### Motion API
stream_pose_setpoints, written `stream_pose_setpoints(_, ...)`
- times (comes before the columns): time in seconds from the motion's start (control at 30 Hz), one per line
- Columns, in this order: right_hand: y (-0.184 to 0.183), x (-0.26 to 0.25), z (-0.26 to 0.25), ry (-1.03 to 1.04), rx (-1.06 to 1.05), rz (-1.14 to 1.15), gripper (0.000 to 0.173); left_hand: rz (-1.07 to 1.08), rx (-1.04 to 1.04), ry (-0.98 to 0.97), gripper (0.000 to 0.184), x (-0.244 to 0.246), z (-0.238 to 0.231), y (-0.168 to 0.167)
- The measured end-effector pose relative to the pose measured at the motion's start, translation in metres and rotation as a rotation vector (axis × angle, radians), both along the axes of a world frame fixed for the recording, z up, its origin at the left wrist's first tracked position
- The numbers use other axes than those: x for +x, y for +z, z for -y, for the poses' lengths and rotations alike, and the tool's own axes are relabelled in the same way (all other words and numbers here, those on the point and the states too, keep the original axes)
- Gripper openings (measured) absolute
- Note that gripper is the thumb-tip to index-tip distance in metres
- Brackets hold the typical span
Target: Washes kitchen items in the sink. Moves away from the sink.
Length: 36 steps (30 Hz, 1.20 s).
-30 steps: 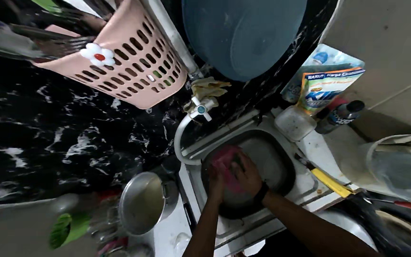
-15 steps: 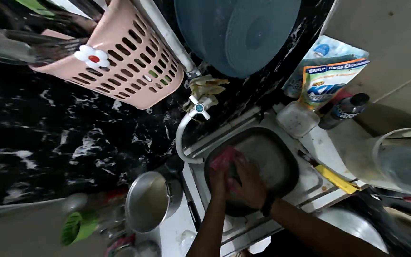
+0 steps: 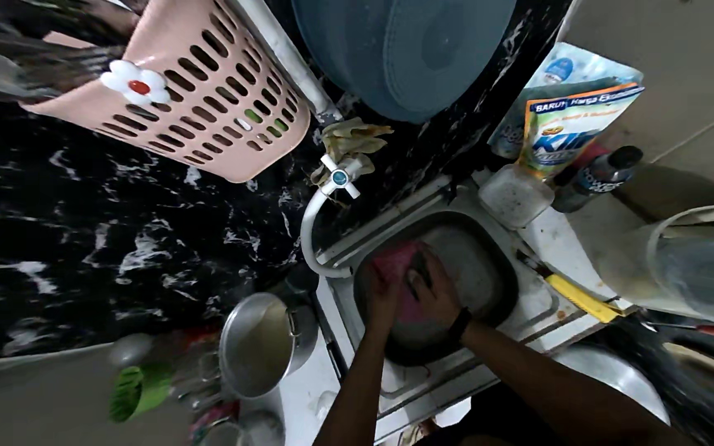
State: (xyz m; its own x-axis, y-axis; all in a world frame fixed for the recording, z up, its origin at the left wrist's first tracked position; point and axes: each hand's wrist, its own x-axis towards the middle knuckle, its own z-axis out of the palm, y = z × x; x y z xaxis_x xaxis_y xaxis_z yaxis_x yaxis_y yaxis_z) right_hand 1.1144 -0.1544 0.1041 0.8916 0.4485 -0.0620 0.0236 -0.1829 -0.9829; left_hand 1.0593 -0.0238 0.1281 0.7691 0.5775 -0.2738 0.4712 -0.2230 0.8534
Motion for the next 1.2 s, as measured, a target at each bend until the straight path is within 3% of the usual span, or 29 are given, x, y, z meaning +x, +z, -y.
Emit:
stream_pose_setpoints(0.1,0.007,0.007,-0.003,0.061,0.019,0.044,0.056,0.008,-0.089,0.142,0.087,0.001,0.016,-0.004)
stream_pose_setpoints(0.17,0.028,0.033,-0.005,0.155,0.016,-0.188,0.051,0.017,-0.129,0.173,0.088,-0.002,0.015,-0.006)
stream_pose_setpoints(0.23,0.043,0.059,-0.008,0.232,0.009,-0.422,0.047,0.006,-0.228,0.248,0.077,-0.007,0.024,0.003)
stream_pose_setpoints(0.3,0.052,0.072,-0.012,0.269,-0.065,-0.425,0.042,0.010,-0.316,0.313,0.058,-0.009,0.029,0.013)
stream_pose_setpoints(0.37,0.053,0.077,-0.011,0.322,-0.166,-0.377,0.041,0.002,-0.375,0.281,0.047,-0.012,0.023,0.027)
stream_pose_setpoints(0.4,0.047,0.076,-0.010,0.272,-0.121,-0.500,0.043,-0.012,-0.393,0.226,0.044,-0.013,0.017,0.032)
stream_pose_setpoints(0.5,0.027,0.075,-0.012,0.108,0.013,-0.736,0.054,-0.064,-0.410,0.008,0.058,-0.012,-0.014,0.026)
stream_pose_setpoints(0.6,0.034,0.067,-0.010,0.052,0.039,-0.594,0.046,0.068,-0.370,0.044,0.073,-0.005,-0.028,0.003)
stream_pose_setpoints(0.73,0.036,0.043,-0.009,0.157,0.032,-0.134,0.055,0.076,-0.297,0.187,0.062,0.000,0.000,0.005)
stream_pose_setpoints(0.8,0.037,0.045,-0.011,0.127,0.059,-0.199,0.049,0.090,-0.238,0.263,0.061,0.006,0.000,0.005)
stream_pose_setpoints(0.9,0.042,0.057,0.001,0.080,0.047,-0.561,0.047,0.045,-0.193,0.201,0.073,0.008,0.002,0.016)
stream_pose_setpoints(0.97,0.039,0.051,0.011,0.032,0.064,-0.591,0.049,0.039,-0.093,0.169,0.082,0.013,0.006,0.016)
stream_pose_setpoints(1.07,0.027,0.007,0.001,-0.128,0.094,-0.329,0.049,0.074,0.044,0.211,0.105,0.010,0.016,0.017)
stream_pose_setpoints(1.13,0.020,-0.003,-0.004,-0.118,0.093,-0.017,0.063,0.103,0.039,0.245,0.105,0.023,0.023,0.018)
stream_pose_setpoints(1.2,0.020,0.005,-0.006,-0.144,0.096,0.079,0.058,0.087,0.029,0.206,0.103,0.018,0.017,0.015)
